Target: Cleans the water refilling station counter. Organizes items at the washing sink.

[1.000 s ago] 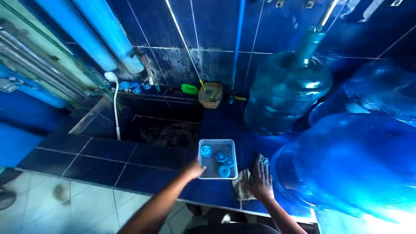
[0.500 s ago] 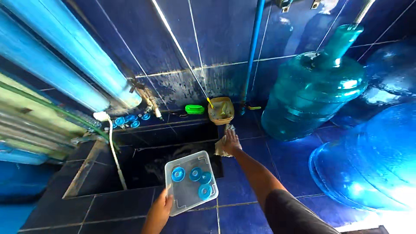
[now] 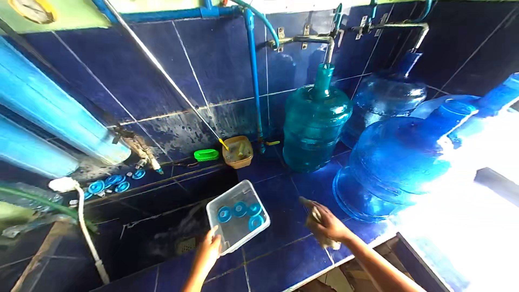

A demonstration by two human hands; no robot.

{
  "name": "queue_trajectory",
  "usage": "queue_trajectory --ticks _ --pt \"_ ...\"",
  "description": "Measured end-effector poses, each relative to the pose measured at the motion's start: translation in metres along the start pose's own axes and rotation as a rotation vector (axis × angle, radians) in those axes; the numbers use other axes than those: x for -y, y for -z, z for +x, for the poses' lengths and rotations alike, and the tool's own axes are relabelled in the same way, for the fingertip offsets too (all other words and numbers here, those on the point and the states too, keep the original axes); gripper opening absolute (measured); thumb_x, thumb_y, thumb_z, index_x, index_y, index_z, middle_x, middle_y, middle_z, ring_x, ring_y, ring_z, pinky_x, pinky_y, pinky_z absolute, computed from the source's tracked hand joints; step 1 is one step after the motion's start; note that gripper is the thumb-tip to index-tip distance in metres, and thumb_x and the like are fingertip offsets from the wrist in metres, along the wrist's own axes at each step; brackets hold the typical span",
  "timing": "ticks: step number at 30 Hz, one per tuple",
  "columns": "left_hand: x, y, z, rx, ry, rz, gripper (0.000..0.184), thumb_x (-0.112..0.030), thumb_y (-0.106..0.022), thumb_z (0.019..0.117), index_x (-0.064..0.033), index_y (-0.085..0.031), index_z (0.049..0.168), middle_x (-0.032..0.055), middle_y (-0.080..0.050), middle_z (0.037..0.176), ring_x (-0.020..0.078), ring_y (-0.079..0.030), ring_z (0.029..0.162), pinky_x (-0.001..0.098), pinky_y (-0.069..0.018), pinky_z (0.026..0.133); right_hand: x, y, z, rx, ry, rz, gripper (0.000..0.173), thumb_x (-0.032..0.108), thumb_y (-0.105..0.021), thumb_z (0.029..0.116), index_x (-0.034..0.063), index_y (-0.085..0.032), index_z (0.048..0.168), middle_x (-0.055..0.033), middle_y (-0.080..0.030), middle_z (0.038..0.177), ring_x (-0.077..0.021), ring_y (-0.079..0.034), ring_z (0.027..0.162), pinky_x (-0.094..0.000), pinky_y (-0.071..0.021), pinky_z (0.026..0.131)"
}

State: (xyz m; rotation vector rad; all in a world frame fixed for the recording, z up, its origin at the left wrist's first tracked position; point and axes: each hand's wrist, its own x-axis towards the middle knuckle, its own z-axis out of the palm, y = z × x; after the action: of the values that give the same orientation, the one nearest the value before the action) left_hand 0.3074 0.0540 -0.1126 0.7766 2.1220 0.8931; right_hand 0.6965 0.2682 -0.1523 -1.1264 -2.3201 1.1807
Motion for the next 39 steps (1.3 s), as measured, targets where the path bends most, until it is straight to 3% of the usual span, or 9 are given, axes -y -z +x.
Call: queue_trajectory --ticks 7,11,14,18,21,26,33,36,39 --pt "-0.051 -0.082 0.084 0.297 -0.083 0.184 0.047 -0.023 -0.043 0.1086 -0.0047 -0.042 0.152 0.0240 -0.064 0.114 0.0309 -0.066 0.087 0.0472 -0.0549 0.081 -0.070 -0.037 -0.044 -0.207 -0.369 -0.493 0.088 0.057 -0.056 0.0933 0.0108 -0.028 0.163 -0.0106 -0.021 0.170 -0.0301 -0.014 0.159 -0.0600 -0.0103 0.126" --pt "-0.063 -0.118 0.103 0.390 -0.151 0.170 0.048 -0.027 -0.044 0.1090 -0.0013 -0.043 0.149 0.0265 -0.063 0.125 0.0355 -0.068 0.098 0.0513 -0.0555 0.088 0.014 -0.149 -0.033 -0.207 -0.303 -0.449 0.089 0.061 -0.057 0.0933 0.0053 -0.035 0.159 -0.0159 -0.024 0.169 -0.0342 -0.016 0.158 -0.0596 -0.0164 0.125" --pt "-0.060 -0.111 0.093 0.533 -0.213 0.106 0.065 -0.031 -0.049 0.1085 -0.0038 -0.020 0.161 0.0230 -0.065 0.111 0.0277 -0.068 0.089 0.0421 -0.0556 0.086 0.099 -0.253 -0.012 -0.113 -0.101 -0.415 0.088 0.058 -0.061 0.0916 0.0045 -0.038 0.158 -0.0166 -0.028 0.167 -0.0352 -0.021 0.156 -0.0591 -0.0218 0.124" --pt "-0.034 -0.042 0.077 0.578 -0.383 0.164 0.079 -0.035 -0.055 0.1050 -0.0047 -0.010 0.163 0.0192 -0.067 0.107 0.0251 -0.067 0.095 0.0416 -0.0527 0.095 0.198 -0.337 0.055 0.253 0.106 -0.362 0.067 0.044 -0.054 0.1010 0.0042 -0.044 0.153 -0.0186 -0.040 0.160 -0.0369 -0.029 0.153 -0.0582 -0.0177 0.125" --pt "0.004 0.033 0.075 0.451 -0.374 0.125 0.074 -0.032 -0.057 0.1043 -0.0052 -0.019 0.162 0.0221 -0.066 0.118 0.0277 -0.067 0.108 0.0434 -0.0520 0.101 0.236 -0.369 0.110 0.324 0.146 -0.309 0.055 0.040 -0.062 0.0979 0.0042 -0.059 0.139 -0.0226 -0.057 0.144 -0.0418 -0.048 0.138 -0.0678 -0.0330 0.114" --pt "0.085 0.145 0.077 0.125 -0.364 0.063 0.064 -0.020 -0.059 0.1028 0.0019 -0.032 0.156 0.0273 -0.063 0.128 0.0357 -0.063 0.119 0.0499 -0.0492 0.105 0.287 -0.339 0.180 0.253 -0.152 -0.354 0.088 0.053 -0.073 0.0860 0.0115 -0.040 0.156 -0.0235 -0.035 0.160 -0.0458 -0.032 0.147 -0.0708 -0.0347 0.108" --pt "0.092 0.157 0.084 0.040 -0.574 -0.212 0.120 -0.030 -0.082 0.0756 -0.0002 -0.005 0.162 0.0264 -0.025 0.163 0.0335 -0.031 0.149 0.0462 -0.0325 0.119 0.386 -0.274 0.202 0.266 -0.056 0.111 0.035 0.017 -0.053 0.1048 -0.0051 -0.059 0.131 -0.0271 -0.064 0.126 -0.0383 -0.063 0.118 -0.0573 -0.0485 0.101" --pt "0.057 0.139 0.094 -0.101 -0.536 -0.348 0.078 -0.002 -0.075 0.0820 0.0123 -0.036 0.147 0.0292 -0.049 0.143 0.0318 -0.051 0.132 0.0450 -0.0435 0.111 0.418 -0.281 0.203 0.158 -0.027 0.342 0.035 0.015 -0.064 0.1005 -0.0055 -0.061 0.128 -0.0259 -0.065 0.122 -0.0340 -0.064 0.112 -0.0522 -0.0500 0.098" --pt "0.042 0.136 0.113 -0.213 -0.457 -0.271 0.038 -0.007 -0.066 0.0955 0.0143 -0.058 0.126 0.0291 -0.065 0.118 0.0328 -0.063 0.110 0.0488 -0.0484 0.100 0.445 -0.262 0.186 -0.035 -0.051 0.648 0.035 0.005 -0.066 0.0969 -0.0081 -0.056 0.128 -0.0238 -0.063 0.115 -0.0275 -0.063 0.098 -0.0446 -0.0531 0.087"
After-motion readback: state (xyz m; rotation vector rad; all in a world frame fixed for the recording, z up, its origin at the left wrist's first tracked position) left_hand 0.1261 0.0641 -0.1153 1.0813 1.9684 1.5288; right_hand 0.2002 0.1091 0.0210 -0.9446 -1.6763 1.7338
